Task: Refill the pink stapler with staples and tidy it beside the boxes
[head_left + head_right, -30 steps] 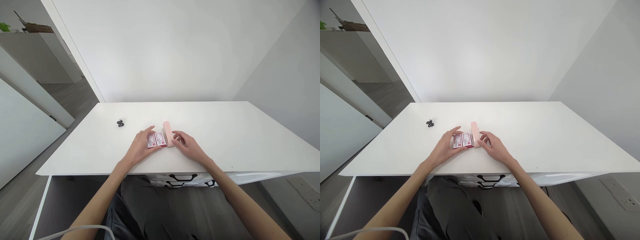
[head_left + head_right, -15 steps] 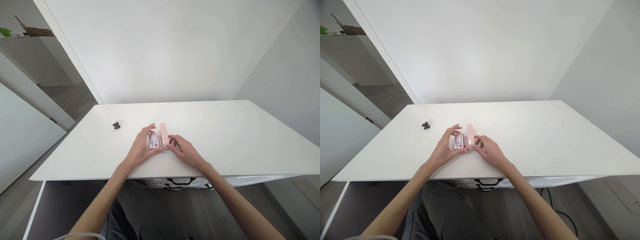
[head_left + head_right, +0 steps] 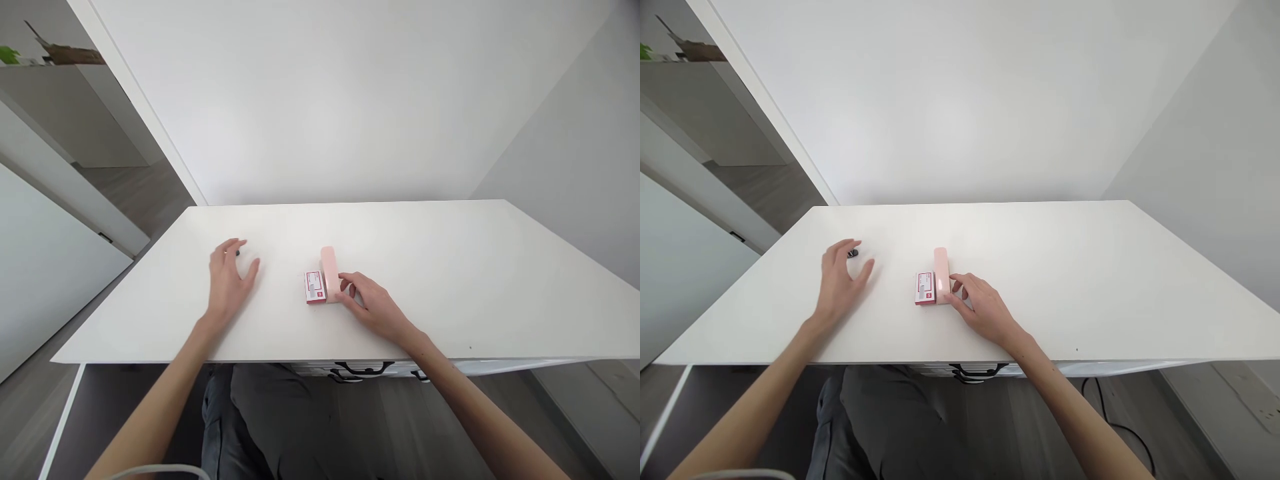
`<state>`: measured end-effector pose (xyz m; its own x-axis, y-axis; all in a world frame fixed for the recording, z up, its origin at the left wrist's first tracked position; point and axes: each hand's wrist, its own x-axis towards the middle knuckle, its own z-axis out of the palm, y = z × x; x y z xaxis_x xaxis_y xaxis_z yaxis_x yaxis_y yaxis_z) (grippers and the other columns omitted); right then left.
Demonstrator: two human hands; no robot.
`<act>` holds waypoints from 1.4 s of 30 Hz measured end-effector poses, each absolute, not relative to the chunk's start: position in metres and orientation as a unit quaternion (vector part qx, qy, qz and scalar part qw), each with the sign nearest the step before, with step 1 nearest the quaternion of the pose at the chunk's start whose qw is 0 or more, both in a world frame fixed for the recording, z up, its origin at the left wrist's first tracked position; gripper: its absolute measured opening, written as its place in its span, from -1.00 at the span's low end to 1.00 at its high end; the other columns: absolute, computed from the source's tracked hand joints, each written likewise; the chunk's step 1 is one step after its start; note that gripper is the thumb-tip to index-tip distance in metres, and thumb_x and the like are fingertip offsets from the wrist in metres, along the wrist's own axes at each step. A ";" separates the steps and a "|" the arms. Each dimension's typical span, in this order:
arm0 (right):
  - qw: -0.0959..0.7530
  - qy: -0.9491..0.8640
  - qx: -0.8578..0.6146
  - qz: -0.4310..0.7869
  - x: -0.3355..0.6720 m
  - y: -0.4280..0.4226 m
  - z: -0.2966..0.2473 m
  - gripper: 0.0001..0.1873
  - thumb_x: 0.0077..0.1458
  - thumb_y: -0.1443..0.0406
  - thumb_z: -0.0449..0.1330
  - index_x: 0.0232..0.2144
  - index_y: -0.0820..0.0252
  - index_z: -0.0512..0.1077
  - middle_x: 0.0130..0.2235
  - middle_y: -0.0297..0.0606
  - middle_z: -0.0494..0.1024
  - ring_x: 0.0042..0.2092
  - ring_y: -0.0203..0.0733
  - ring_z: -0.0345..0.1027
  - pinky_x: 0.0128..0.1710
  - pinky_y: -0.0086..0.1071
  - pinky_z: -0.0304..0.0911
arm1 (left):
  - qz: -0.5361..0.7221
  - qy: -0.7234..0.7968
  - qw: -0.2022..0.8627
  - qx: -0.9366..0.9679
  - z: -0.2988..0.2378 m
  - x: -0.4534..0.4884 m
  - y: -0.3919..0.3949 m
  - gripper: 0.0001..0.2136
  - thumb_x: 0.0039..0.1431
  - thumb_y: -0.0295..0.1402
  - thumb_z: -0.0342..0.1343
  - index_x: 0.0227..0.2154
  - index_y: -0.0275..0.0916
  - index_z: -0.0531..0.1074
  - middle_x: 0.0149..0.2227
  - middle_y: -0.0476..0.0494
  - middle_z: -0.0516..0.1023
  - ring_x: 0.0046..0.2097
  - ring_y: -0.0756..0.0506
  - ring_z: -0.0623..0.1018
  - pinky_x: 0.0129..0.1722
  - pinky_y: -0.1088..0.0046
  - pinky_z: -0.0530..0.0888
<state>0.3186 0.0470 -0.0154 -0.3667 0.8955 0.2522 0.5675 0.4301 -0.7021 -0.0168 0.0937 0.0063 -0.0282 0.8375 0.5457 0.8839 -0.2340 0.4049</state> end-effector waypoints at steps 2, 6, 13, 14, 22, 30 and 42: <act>0.312 -0.786 -0.468 0.256 0.318 0.046 -0.015 -0.61 0.50 0.02 0.04 0.19 0.04 0.39 -0.05 -0.18 0.63 -0.11 -0.05 0.52 -0.04 -0.09 0.45 | -0.319 -0.665 0.033 -0.674 0.008 -0.041 0.105 -0.53 0.37 -0.09 0.08 0.23 -0.21 0.40 0.34 -0.38 0.39 0.38 -0.42 0.33 0.39 -0.16 0.25; 0.309 -0.786 -0.470 0.257 0.318 0.045 -0.013 -0.64 0.51 0.04 0.03 0.17 0.02 0.39 -0.06 -0.20 0.62 -0.11 -0.05 0.51 -0.02 -0.10 0.45 | -0.224 -0.694 0.015 -0.684 0.012 -0.070 0.119 -0.47 0.38 -0.07 -0.01 0.28 -0.23 0.38 0.31 -0.36 0.49 0.44 -0.45 0.26 0.40 -0.23 0.19; 0.306 -0.791 -0.468 0.249 0.319 0.047 -0.015 -0.61 0.50 0.02 0.04 0.19 0.02 0.38 -0.04 -0.18 0.62 -0.10 -0.03 0.52 -0.04 -0.10 0.44 | -0.198 -0.617 -0.024 -0.762 0.002 -0.056 0.112 -0.38 0.31 -0.31 -0.08 0.42 -0.31 0.24 0.33 -0.33 0.49 0.51 -0.37 0.22 0.45 -0.14 0.22; 0.306 -0.792 -0.467 0.248 0.319 0.047 -0.016 -0.61 0.50 0.02 0.03 0.19 0.02 0.38 -0.04 -0.17 0.62 -0.10 -0.03 0.52 -0.04 -0.10 0.45 | -0.197 -0.598 -0.032 -0.776 0.001 -0.049 0.109 -0.36 0.30 -0.34 -0.08 0.44 -0.31 0.22 0.36 -0.33 0.46 0.52 -0.38 0.21 0.44 -0.16 0.24; 0.310 -0.792 -0.464 0.248 0.319 0.049 -0.018 -0.62 0.50 0.03 0.04 0.18 0.03 0.39 -0.03 -0.17 0.63 -0.06 -0.03 0.53 0.00 -0.10 0.43 | -0.198 -0.472 -0.108 -0.852 0.003 0.018 0.090 -0.26 0.25 -0.55 -0.11 0.51 -0.15 0.10 0.49 -0.17 0.28 0.52 -0.26 0.22 0.48 -0.10 0.25; 0.315 -0.787 -0.464 0.255 0.318 0.048 -0.017 -0.61 0.50 0.02 0.03 0.17 0.06 0.39 -0.04 -0.17 0.62 -0.07 -0.03 0.52 0.02 -0.09 0.42 | -0.194 -0.437 -0.153 -0.865 0.003 0.040 0.090 -0.17 0.18 -0.61 -0.11 0.53 -0.06 0.01 0.48 -0.08 0.30 0.52 -0.24 0.20 0.46 -0.09 0.27; 0.312 -0.781 -0.470 0.267 0.320 0.046 -0.017 -0.66 0.48 0.05 0.05 0.15 0.03 0.39 -0.04 -0.19 0.63 -0.06 -0.04 0.52 0.00 -0.10 0.44 | -0.253 -0.493 -0.213 -0.805 0.008 0.026 0.071 -0.49 0.45 -0.31 -0.16 0.41 -0.11 0.25 0.43 -0.22 0.36 0.42 -0.28 0.38 0.42 -0.10 0.34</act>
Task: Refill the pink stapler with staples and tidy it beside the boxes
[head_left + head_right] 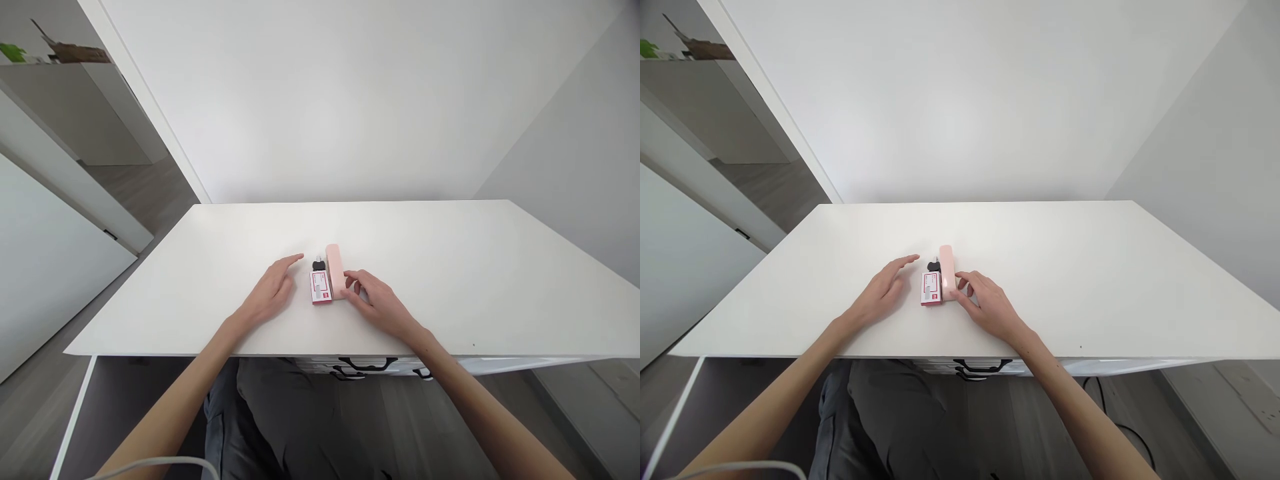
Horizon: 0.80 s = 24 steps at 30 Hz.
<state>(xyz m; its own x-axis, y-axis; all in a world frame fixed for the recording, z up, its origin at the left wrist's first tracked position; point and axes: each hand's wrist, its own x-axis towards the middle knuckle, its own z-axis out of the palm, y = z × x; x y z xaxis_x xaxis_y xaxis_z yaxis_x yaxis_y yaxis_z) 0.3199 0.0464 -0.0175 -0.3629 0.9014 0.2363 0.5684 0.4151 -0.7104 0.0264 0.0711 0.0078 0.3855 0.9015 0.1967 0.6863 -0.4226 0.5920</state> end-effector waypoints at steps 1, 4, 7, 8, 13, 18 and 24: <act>0.313 -0.781 -0.470 0.266 0.320 0.047 -0.018 -0.66 0.48 0.05 0.05 0.15 0.03 0.39 -0.04 -0.18 0.63 -0.06 -0.03 0.53 -0.01 -0.10 0.44 | 0.263 0.490 0.218 0.802 0.009 0.026 0.068 -0.51 0.48 -0.24 -0.13 0.40 -0.10 0.26 0.43 -0.22 0.36 0.41 -0.29 0.39 0.41 -0.10 0.35; 0.316 -0.780 -0.471 0.265 0.320 0.047 -0.019 -0.64 0.48 0.04 0.06 0.15 0.03 0.40 -0.01 -0.17 0.63 -0.08 -0.04 0.53 -0.02 -0.10 0.45 | 0.277 0.480 0.229 0.800 0.007 0.028 0.062 -0.33 0.37 0.01 0.14 0.44 -0.06 0.15 0.46 -0.29 0.29 0.39 -0.33 0.40 0.38 -0.11 0.39; 0.317 -0.778 -0.474 0.264 0.320 0.046 -0.019 -0.62 0.47 0.03 0.06 0.17 0.03 0.40 0.01 -0.17 0.63 -0.09 -0.05 0.54 -0.02 -0.10 0.45 | 0.268 0.459 0.230 0.815 0.002 0.034 0.061 0.05 0.08 0.13 0.40 0.50 -0.04 -0.03 0.51 -0.37 0.16 0.42 -0.39 0.36 0.38 -0.13 0.38; 0.317 -0.777 -0.475 0.264 0.320 0.046 -0.019 -0.62 0.47 0.03 0.06 0.17 0.04 0.40 0.01 -0.17 0.63 -0.09 -0.05 0.54 -0.02 -0.10 0.45 | 0.266 0.455 0.227 0.819 0.000 0.036 0.062 0.12 0.02 0.15 0.43 0.51 -0.03 -0.06 0.51 -0.38 0.13 0.43 -0.40 0.35 0.38 -0.14 0.37; 0.313 -0.777 -0.478 0.266 0.321 0.047 -0.020 -0.60 0.47 0.02 0.07 0.17 0.05 0.40 0.01 -0.17 0.63 -0.08 -0.05 0.54 -0.01 -0.10 0.44 | 0.265 0.463 0.208 0.820 -0.005 0.045 0.069 0.21 -0.04 0.20 0.44 0.53 -0.02 -0.13 0.49 -0.42 0.16 0.41 -0.45 0.37 0.33 -0.20 0.39; 0.316 -0.776 -0.475 0.267 0.321 0.047 -0.020 -0.60 0.46 0.01 0.07 0.17 0.04 0.40 0.01 -0.16 0.63 -0.09 -0.04 0.54 -0.01 -0.09 0.45 | 0.268 0.460 0.211 0.820 -0.006 0.049 0.076 0.19 -0.02 0.20 0.44 0.53 0.00 -0.12 0.49 -0.40 0.18 0.39 -0.45 0.39 0.31 -0.17 0.41; 0.316 -0.775 -0.473 0.276 0.321 0.046 -0.018 -0.62 0.47 0.02 0.06 0.16 0.03 0.40 0.00 -0.15 0.63 -0.08 -0.02 0.52 0.00 -0.07 0.45 | 0.273 0.453 0.214 0.821 -0.005 0.050 0.079 0.22 -0.08 0.20 0.47 0.53 0.00 -0.10 0.49 -0.39 0.18 0.39 -0.46 0.39 0.33 -0.19 0.38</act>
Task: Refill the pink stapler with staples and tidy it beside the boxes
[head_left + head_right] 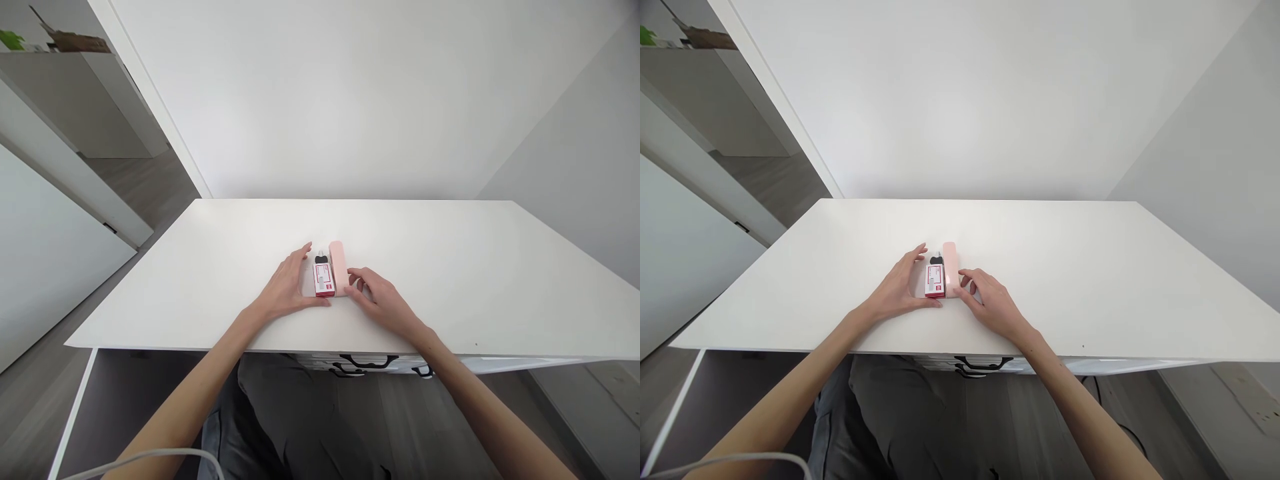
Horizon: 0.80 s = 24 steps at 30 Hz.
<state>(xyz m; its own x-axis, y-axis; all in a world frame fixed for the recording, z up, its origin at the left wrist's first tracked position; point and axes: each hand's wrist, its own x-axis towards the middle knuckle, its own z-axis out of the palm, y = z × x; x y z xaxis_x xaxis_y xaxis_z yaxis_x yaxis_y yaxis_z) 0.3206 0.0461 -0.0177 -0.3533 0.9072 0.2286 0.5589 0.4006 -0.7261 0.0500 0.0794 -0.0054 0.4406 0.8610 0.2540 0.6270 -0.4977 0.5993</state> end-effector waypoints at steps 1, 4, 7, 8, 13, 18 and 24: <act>0.316 -0.775 -0.473 0.276 0.321 0.046 -0.017 -0.62 0.47 0.02 0.06 0.16 0.03 0.40 0.00 -0.15 0.63 -0.08 -0.02 0.52 0.00 -0.07 0.45 | 0.272 0.450 0.218 0.822 -0.005 0.050 0.079 0.22 -0.08 0.20 0.47 0.53 0.00 -0.11 0.49 -0.39 0.17 0.39 -0.45 0.38 0.34 -0.19 0.38; 0.314 -0.775 -0.475 0.274 0.320 0.046 -0.017 -0.61 0.47 0.03 0.06 0.17 0.04 0.39 0.01 -0.15 0.62 -0.07 -0.02 0.52 0.01 -0.06 0.43 | 0.275 0.447 0.236 0.818 -0.003 0.049 0.078 0.19 -0.03 0.18 0.46 0.53 -0.01 -0.10 0.49 -0.39 0.18 0.41 -0.43 0.37 0.36 -0.17 0.37; 0.311 -0.776 -0.474 0.275 0.320 0.046 -0.017 -0.61 0.47 0.02 0.06 0.18 0.04 0.39 0.03 -0.15 0.62 -0.07 -0.02 0.51 0.01 -0.07 0.43 | 0.284 0.454 0.248 0.807 -0.003 0.048 0.077 0.14 0.02 0.15 0.44 0.52 -0.02 -0.09 0.48 -0.39 0.19 0.41 -0.40 0.36 0.37 -0.15 0.37; 0.311 -0.776 -0.475 0.276 0.320 0.046 -0.017 -0.61 0.47 0.02 0.06 0.18 0.04 0.39 0.03 -0.15 0.62 -0.07 -0.02 0.51 0.01 -0.07 0.43 | 0.286 0.454 0.250 0.806 -0.003 0.048 0.077 0.13 0.03 0.15 0.44 0.52 -0.02 -0.09 0.48 -0.39 0.19 0.41 -0.40 0.36 0.37 -0.15 0.37; 0.309 -0.780 -0.475 0.265 0.321 0.047 -0.019 -0.61 0.47 0.02 0.06 0.17 0.04 0.39 0.04 -0.16 0.63 -0.07 -0.03 0.52 0.00 -0.09 0.43 | 0.285 0.455 0.245 0.807 -0.003 0.050 0.078 0.14 0.01 0.15 0.45 0.52 -0.04 -0.06 0.48 -0.41 0.19 0.39 -0.43 0.38 0.34 -0.18 0.38; 0.311 -0.785 -0.470 0.256 0.321 0.047 -0.020 -0.61 0.47 0.03 0.06 0.17 0.05 0.40 0.02 -0.15 0.63 -0.08 -0.03 0.54 -0.03 -0.11 0.44 | 0.281 0.470 0.233 0.804 -0.004 0.053 0.078 0.16 -0.02 0.18 0.44 0.52 -0.03 -0.05 0.48 -0.38 0.21 0.37 -0.43 0.41 0.33 -0.17 0.39; 0.332 -0.773 -0.468 0.270 0.323 0.048 -0.021 -0.58 0.46 0.03 0.09 0.21 0.08 0.38 0.01 -0.14 0.63 -0.12 -0.05 0.52 -0.07 -0.10 0.45 | 0.276 0.467 0.237 0.806 -0.005 0.048 0.078 0.18 -0.04 0.21 0.44 0.53 -0.04 -0.06 0.49 -0.37 0.19 0.40 -0.42 0.37 0.37 -0.13 0.36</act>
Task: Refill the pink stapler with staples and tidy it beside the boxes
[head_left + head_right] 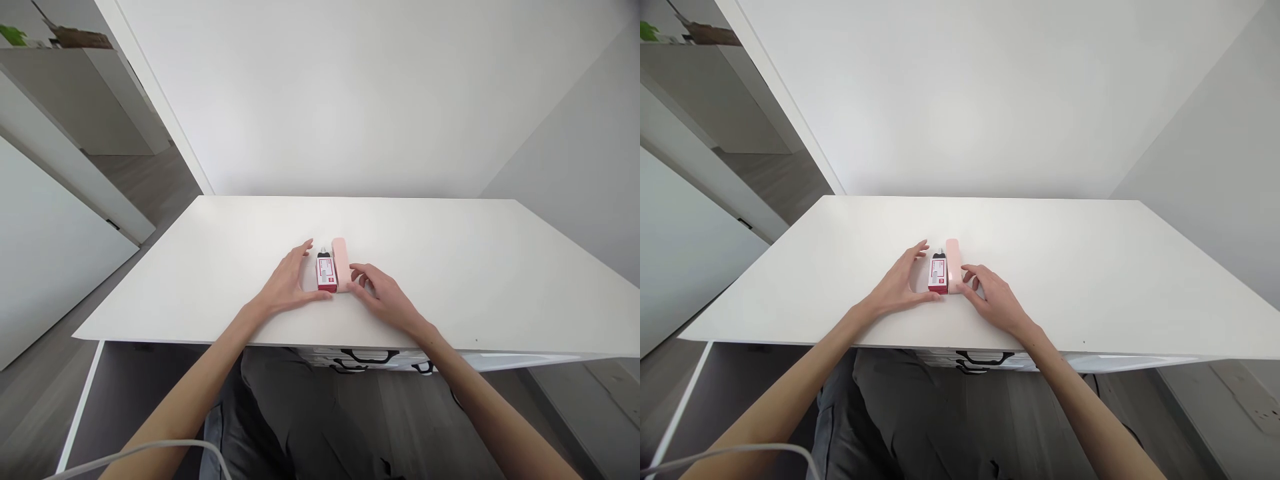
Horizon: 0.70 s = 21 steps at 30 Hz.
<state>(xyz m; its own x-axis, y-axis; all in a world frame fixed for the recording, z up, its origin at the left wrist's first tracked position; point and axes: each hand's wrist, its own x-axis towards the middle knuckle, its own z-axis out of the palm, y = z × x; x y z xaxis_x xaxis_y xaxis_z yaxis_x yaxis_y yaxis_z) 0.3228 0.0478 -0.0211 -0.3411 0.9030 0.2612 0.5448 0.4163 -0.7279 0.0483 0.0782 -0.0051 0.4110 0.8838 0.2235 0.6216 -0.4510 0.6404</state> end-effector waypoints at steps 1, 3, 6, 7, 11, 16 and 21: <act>0.346 -0.768 -0.467 0.271 0.324 0.048 -0.021 -0.58 0.46 0.04 0.09 0.21 0.08 0.37 0.00 -0.14 0.62 -0.13 -0.07 0.52 -0.10 -0.12 0.45 | 0.276 0.471 0.239 0.803 -0.005 0.044 0.079 0.15 0.01 0.21 0.40 0.53 -0.06 -0.07 0.49 -0.38 0.19 0.41 -0.41 0.36 0.38 -0.12 0.35; 0.390 -0.750 -0.469 0.256 0.324 0.046 -0.019 -0.62 0.46 0.07 0.10 0.19 0.09 0.38 -0.04 -0.15 0.62 -0.16 -0.09 0.51 -0.14 -0.15 0.44 | 0.274 0.491 0.234 0.793 -0.005 0.031 0.080 0.00 0.20 0.20 0.24 0.53 -0.14 -0.05 0.48 -0.40 0.22 0.43 -0.38 0.33 0.42 -0.08 0.30; 0.470 -0.728 -0.460 0.192 0.315 0.034 -0.013 -0.73 0.46 0.14 0.11 0.08 0.09 0.42 -0.12 -0.16 0.59 -0.17 -0.09 0.49 -0.17 -0.16 0.44 | 0.263 0.554 0.180 0.769 -0.004 -0.004 0.086 -0.31 0.48 0.09 -0.17 0.49 -0.23 0.06 0.46 -0.39 0.26 0.45 -0.33 0.30 0.47 -0.06 0.21; 0.492 -0.729 -0.444 0.171 0.309 0.028 -0.010 -0.77 0.46 0.17 0.11 0.06 0.09 0.42 -0.13 -0.16 0.58 -0.17 -0.08 0.49 -0.16 -0.16 0.44 | 0.247 0.578 0.152 0.763 -0.004 -0.018 0.088 -0.34 0.50 0.06 -0.22 0.47 -0.25 0.10 0.47 -0.38 0.26 0.47 -0.33 0.27 0.48 -0.07 0.18; 0.509 -0.788 -0.310 0.155 0.266 -0.005 0.007 -0.72 0.44 0.29 0.13 0.15 0.07 0.40 -0.04 -0.12 0.61 0.01 -0.05 0.51 0.03 -0.10 0.48 | 0.172 0.650 0.054 0.738 -0.005 -0.073 0.096 -0.29 0.44 0.04 -0.14 0.44 -0.37 0.15 0.46 -0.47 0.26 0.48 -0.43 0.25 0.45 -0.11 0.20; 0.345 -0.866 -0.287 0.220 0.194 -0.014 0.015 -0.40 0.51 0.17 0.03 0.48 0.15 0.11 0.45 0.03 0.30 0.49 0.01 0.11 0.44 0.01 0.20 | 0.158 0.676 0.003 0.720 -0.009 -0.097 0.098 -0.38 0.44 -0.10 -0.20 0.40 -0.39 0.22 0.45 -0.43 0.31 0.47 -0.36 0.28 0.47 -0.04 0.18; 0.244 -0.834 -0.427 0.251 0.140 0.029 -0.005 -0.26 0.53 0.08 -0.08 0.55 0.37 -0.05 0.60 0.13 -0.17 0.61 0.16 -0.42 0.54 0.14 -0.13 | 0.167 0.682 -0.002 0.712 -0.011 -0.092 0.095 -0.43 0.44 -0.14 -0.21 0.35 -0.33 0.31 0.46 -0.34 0.32 0.49 -0.33 0.26 0.46 -0.03 0.20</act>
